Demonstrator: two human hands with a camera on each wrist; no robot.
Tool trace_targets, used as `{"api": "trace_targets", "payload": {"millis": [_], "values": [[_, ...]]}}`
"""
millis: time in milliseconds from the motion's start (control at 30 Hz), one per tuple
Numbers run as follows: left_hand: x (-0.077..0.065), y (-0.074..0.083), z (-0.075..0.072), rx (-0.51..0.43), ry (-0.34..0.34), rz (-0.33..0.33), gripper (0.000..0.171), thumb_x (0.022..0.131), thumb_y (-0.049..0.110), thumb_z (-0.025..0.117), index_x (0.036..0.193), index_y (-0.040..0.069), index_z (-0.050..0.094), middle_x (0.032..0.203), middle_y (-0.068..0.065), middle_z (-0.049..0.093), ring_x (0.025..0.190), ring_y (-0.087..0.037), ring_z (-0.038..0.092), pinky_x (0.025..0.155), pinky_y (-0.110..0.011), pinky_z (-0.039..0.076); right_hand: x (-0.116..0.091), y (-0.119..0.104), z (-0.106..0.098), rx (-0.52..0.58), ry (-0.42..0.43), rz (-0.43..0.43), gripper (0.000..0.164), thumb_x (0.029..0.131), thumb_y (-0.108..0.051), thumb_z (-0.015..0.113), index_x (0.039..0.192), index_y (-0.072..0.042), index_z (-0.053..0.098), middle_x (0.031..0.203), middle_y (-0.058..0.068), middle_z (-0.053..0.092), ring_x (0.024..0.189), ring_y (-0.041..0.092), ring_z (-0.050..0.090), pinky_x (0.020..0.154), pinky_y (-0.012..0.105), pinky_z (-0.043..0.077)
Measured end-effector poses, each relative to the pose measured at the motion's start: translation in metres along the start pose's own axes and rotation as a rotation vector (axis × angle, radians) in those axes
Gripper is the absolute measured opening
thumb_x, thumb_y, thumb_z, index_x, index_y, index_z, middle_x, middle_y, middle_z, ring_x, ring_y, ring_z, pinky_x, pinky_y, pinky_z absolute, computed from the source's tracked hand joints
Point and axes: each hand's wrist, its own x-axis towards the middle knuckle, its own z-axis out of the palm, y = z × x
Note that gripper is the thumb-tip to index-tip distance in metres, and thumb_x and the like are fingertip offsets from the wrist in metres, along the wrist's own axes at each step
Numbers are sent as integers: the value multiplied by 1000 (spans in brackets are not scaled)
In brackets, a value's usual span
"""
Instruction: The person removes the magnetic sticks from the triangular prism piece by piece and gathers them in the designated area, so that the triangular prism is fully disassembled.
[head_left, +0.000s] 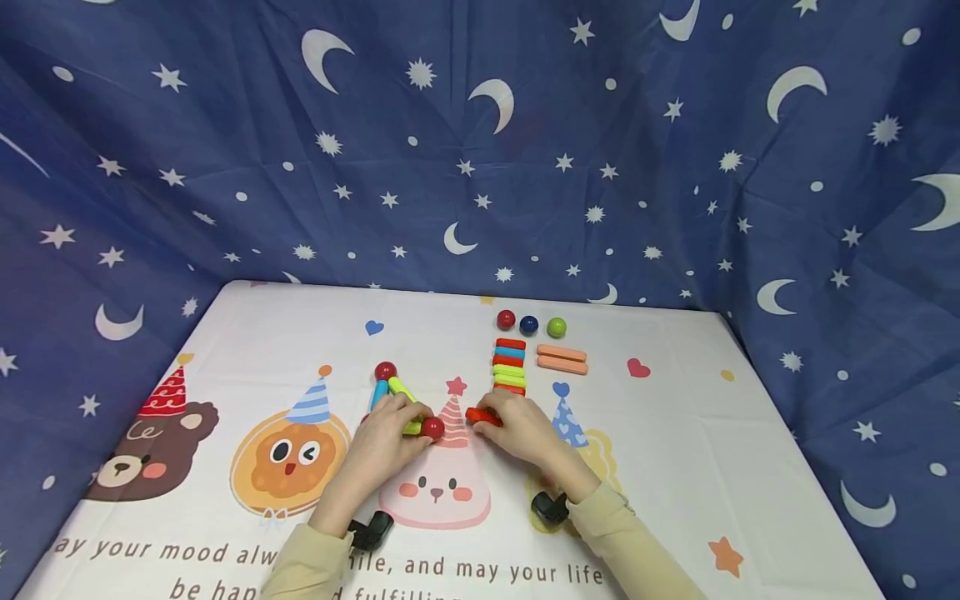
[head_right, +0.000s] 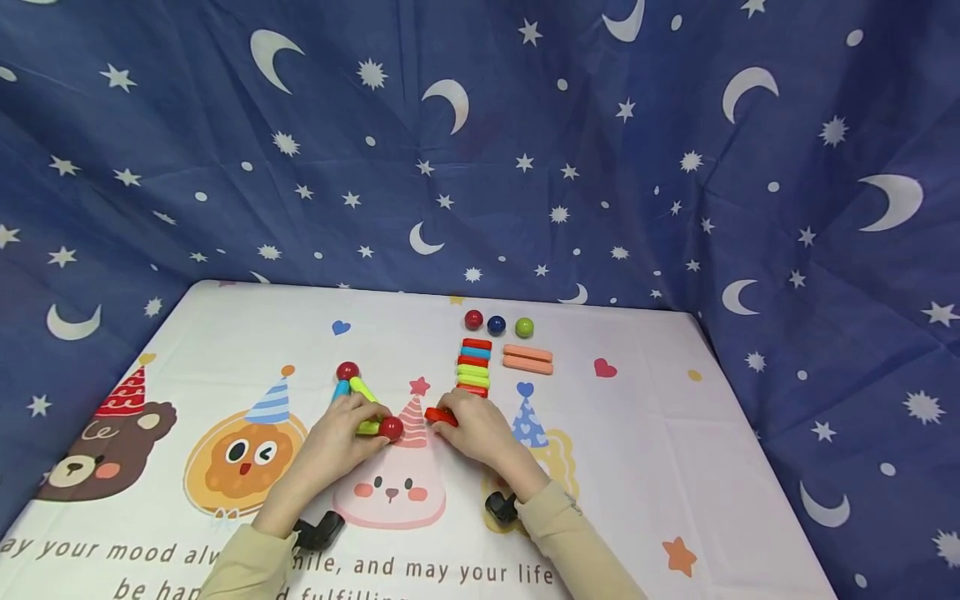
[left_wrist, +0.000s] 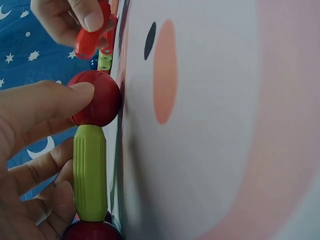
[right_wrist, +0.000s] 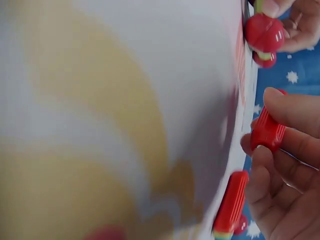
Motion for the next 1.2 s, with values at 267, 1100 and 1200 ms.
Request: {"api": "trace_targets", "payload": {"millis": [267,1100,1200], "values": [[0,0,-1,-13,-15,-16,30,72,17,84,99,16,72,87,2,58,92,-16,47,74,-32,47,-4,22,-10,-70,129,7,23,78,-18,79,97,-9,70,86,-2,59,69,9,50,63,23,47],[1,1,-2,-17,-45,-33,29,74,17,81,102,17,71,90,3,59,94,-16,47,76,-31,47,-6,37,-16,-108,122,108,18,79,-10,77,90,-10,63,78,0,54,62,10,45,55,21,39],[0,2,-5,-18,-64,-42,29,75,16,80,103,16,71,91,3,59,93,-15,46,77,-32,48,-6,36,-18,-88,141,111,16,79,-7,76,89,-9,62,78,1,53,62,11,44,55,21,38]]}}
